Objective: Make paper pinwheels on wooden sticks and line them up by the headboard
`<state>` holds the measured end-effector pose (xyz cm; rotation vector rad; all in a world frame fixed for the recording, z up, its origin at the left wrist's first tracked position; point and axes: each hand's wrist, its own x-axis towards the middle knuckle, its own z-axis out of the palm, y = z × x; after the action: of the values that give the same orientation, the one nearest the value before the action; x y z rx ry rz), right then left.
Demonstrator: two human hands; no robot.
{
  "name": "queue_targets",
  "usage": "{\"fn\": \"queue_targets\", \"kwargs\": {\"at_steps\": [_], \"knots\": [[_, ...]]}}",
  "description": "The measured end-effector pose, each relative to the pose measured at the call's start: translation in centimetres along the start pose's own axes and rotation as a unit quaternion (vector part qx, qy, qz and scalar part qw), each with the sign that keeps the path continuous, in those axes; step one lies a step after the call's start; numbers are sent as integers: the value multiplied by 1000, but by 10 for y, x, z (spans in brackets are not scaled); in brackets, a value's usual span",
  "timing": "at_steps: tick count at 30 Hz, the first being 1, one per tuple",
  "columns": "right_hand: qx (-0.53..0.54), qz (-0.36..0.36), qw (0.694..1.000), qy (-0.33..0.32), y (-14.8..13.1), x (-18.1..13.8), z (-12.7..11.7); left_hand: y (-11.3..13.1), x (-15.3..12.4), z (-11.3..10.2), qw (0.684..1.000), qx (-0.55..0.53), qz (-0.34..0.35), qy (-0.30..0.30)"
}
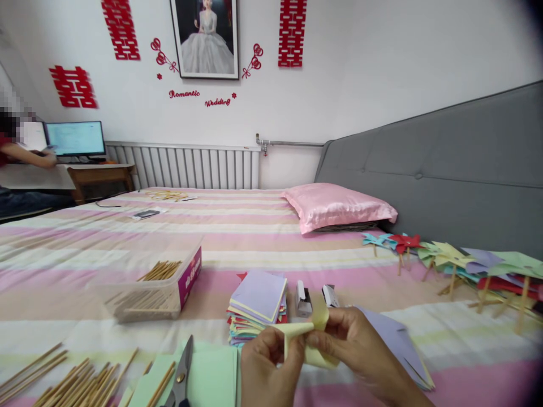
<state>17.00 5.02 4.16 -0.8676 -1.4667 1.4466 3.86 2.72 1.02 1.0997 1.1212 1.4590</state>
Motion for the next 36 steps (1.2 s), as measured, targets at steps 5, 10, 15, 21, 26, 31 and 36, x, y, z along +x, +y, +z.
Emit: {"fn": "queue_targets", "kwargs": {"at_steps": [5,10,15,21,26,31,36], "knots": [[12,2,1000,-5,3,1,-2,1,-2,2,999,-42,-11,3],[6,5,1000,4,4,1,0,5,-5,6,995,-100,-13,2],[-3,13,1000,9,4,1,1,11,-7,8,994,-108,-22,25],[10,8,1000,3,4,1,1,9,-7,9,993,-110,-15,41],[22,27,999,-8,4,1,1,7,-7,9,995,-92,-13,43],[42,30,998,-25,2,0,2,8,-7,9,995,-88,-11,35],[27,20,999,-21,2,-1,2,8,-8,10,995,-89,-10,40]]}}
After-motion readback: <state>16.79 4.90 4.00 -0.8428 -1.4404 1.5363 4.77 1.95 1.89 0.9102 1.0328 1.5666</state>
